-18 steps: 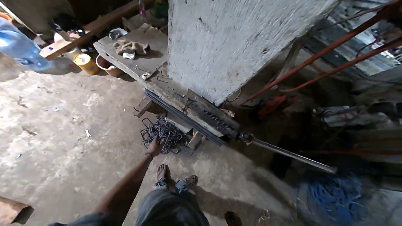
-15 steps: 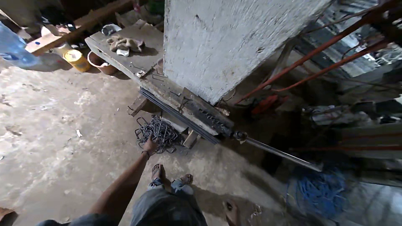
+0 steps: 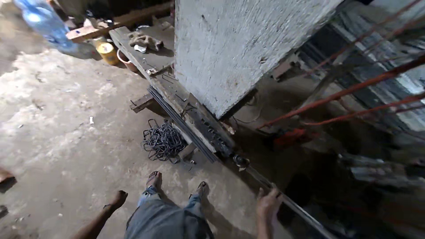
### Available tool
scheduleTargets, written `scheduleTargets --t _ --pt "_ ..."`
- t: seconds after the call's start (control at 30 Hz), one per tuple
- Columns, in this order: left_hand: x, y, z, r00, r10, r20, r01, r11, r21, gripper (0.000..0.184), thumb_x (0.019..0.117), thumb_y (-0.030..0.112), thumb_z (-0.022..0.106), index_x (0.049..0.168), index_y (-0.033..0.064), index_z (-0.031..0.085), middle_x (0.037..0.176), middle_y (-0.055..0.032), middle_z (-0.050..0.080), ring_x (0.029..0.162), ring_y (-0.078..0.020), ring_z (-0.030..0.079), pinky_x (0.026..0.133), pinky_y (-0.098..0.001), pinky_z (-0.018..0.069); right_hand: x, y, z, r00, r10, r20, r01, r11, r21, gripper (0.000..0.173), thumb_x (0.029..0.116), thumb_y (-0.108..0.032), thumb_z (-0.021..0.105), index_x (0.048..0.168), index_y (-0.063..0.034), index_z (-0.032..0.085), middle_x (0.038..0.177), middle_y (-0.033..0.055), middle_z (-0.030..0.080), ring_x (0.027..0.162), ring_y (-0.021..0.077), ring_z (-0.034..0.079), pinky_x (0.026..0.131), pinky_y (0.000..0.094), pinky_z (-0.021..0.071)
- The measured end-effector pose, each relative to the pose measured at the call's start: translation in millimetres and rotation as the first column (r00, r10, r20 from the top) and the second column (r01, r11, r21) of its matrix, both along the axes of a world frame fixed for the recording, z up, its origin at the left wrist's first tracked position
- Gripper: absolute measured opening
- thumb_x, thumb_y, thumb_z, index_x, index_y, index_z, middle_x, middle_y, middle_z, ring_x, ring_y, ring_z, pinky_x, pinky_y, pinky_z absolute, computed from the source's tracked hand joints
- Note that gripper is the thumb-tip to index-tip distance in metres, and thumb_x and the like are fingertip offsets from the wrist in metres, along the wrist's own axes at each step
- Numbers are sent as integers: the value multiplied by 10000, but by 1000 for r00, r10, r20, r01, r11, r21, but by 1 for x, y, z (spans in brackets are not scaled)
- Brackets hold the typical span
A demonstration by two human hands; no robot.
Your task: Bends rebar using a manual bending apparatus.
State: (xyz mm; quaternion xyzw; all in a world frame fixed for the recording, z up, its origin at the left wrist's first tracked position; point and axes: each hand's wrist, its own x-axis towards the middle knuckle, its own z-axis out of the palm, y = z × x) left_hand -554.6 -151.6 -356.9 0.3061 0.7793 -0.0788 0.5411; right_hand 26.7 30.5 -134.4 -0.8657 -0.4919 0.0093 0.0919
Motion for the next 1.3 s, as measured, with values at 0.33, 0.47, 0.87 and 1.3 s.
scheduleTargets --t 0.33,0.47,0.87,1.3 --pt "277 107 129 758 389 524 -593 744 307 327 1074 243 540 1299 21 624 1158 -128 710 985 -204 705 886 -398 575 48 90 -19 868 491 -80 -445 839 314 397 996 -105 632 1357 59 603 1331 340 605 1185 522 629 989 587 538" --pt "329 132 158 770 245 589 -535 751 386 322 1074 248 530 1294 39 636 1150 -102 715 953 -168 708 867 -361 585 -22 82 -9 554 778 -296 -772 614 167 294 1018 -214 626 1157 21 735 1103 211 732 971 337 742 863 479 622" --pt "309 151 164 849 227 477 -445 795 413 334 1076 290 512 1258 55 664 1118 -104 720 957 -188 697 902 -404 554 -134 105 -31 642 616 -457 -755 612 -236 432 1085 -411 488 1178 -79 749 1010 175 767 966 353 742 874 569 571" --pt "297 226 227 272 420 866 -890 451 61 470 1120 314 411 1503 42 407 1300 -131 649 1107 -213 687 947 -383 579 -117 80 48 460 254 -851 -702 690 -174 289 1085 -208 509 1137 14 688 744 90 633 626 175 609 621 369 552"
